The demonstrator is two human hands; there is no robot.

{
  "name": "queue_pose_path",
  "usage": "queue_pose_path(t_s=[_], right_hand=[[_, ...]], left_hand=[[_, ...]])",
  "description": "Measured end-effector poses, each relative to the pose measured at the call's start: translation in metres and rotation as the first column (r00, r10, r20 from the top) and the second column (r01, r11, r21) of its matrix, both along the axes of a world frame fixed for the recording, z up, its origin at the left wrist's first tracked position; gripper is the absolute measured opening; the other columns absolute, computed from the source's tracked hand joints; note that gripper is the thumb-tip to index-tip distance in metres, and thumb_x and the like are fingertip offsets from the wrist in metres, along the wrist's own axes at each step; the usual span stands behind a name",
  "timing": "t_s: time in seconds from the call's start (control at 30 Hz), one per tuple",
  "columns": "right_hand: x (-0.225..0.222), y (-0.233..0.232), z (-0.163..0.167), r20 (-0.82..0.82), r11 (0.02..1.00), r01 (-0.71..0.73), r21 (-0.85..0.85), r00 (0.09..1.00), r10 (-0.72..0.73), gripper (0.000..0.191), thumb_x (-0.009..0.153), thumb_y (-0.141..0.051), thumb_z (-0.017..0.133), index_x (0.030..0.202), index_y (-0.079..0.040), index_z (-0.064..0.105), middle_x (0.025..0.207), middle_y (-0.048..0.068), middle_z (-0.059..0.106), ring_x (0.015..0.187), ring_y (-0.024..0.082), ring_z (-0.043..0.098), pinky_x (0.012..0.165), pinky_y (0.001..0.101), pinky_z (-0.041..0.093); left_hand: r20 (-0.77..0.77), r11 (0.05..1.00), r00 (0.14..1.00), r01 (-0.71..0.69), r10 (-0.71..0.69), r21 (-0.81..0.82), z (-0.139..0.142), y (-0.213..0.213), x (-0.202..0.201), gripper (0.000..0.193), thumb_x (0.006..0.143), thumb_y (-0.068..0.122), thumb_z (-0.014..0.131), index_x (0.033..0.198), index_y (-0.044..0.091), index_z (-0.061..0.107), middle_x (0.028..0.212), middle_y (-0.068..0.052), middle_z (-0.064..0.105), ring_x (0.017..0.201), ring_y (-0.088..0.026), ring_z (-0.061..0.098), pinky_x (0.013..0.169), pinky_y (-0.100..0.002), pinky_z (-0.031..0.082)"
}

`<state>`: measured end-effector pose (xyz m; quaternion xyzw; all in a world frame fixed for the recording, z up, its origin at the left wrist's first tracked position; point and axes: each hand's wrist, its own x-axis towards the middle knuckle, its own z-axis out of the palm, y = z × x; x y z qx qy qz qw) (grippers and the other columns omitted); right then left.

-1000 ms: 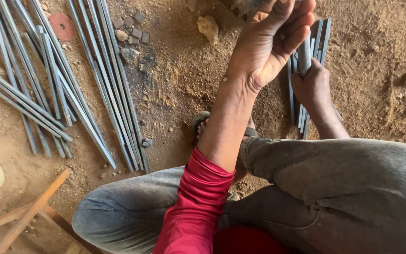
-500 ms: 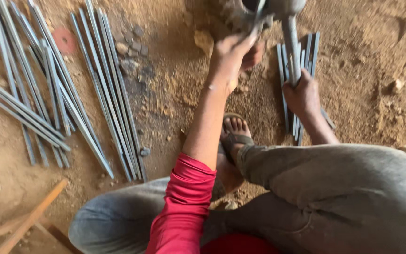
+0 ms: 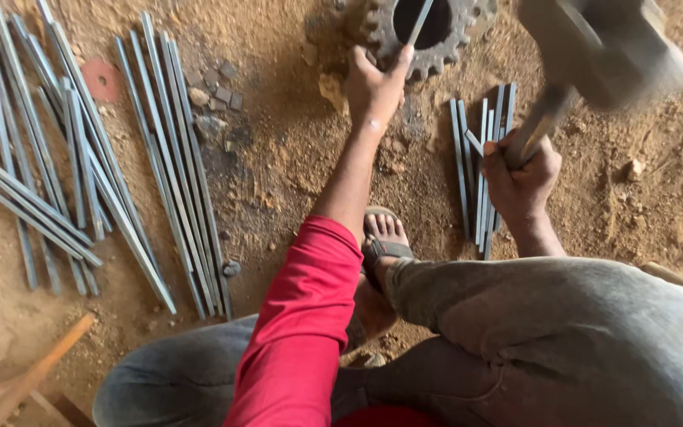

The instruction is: The person sits on the ground and repeatedly hammers metal rods against a gear-shaped anvil to shape them. They pick up rods from a pile, strike them with a hammer, and place the finished pieces aside.

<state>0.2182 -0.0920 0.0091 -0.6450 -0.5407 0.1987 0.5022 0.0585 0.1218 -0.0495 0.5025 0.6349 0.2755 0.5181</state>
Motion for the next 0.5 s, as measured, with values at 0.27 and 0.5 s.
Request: queue_pose_path(t_s=[0.27, 0.5], right_hand=[[-0.008, 0.039, 0.006, 0.219, 0.855, 0.157, -0.494, 0.974, -0.052, 0.012, 0.093, 0.006, 0.059, 0.103, 0.001, 0.064, 0.069, 0.005, 0.062, 0.046, 0.010, 0.057, 0.034, 0.0245, 0.047], [-0.015, 0.020, 0.026, 0.285, 0.948, 0.114, -0.298, 0.958, -0.026, 0.025, 0.083, -0.003, 0.070, 0.107, -0.002, 0.066, 0.077, 0.011, 0.067, 0.062, 0.022, 0.064, 0.048, 0.0336, 0.052]], left_hand=[[0.042, 0.997, 0.999, -0.016, 0.019, -0.081, 0.011, 0.003, 0.000, 0.058, 0.084, 0.047, 0.076, 0.111, 0.004, 0.049, 0.072, -0.007, 0.068, 0.043, -0.008, 0.062, 0.036, -0.023, 0.056], [0.215, 0.998, 0.976, -0.012, 0.025, -0.061, 0.011, -0.005, -0.004, 0.062, 0.092, 0.042, 0.082, 0.115, -0.010, 0.056, 0.062, -0.006, 0.064, 0.046, -0.011, 0.059, 0.041, -0.024, 0.045]])
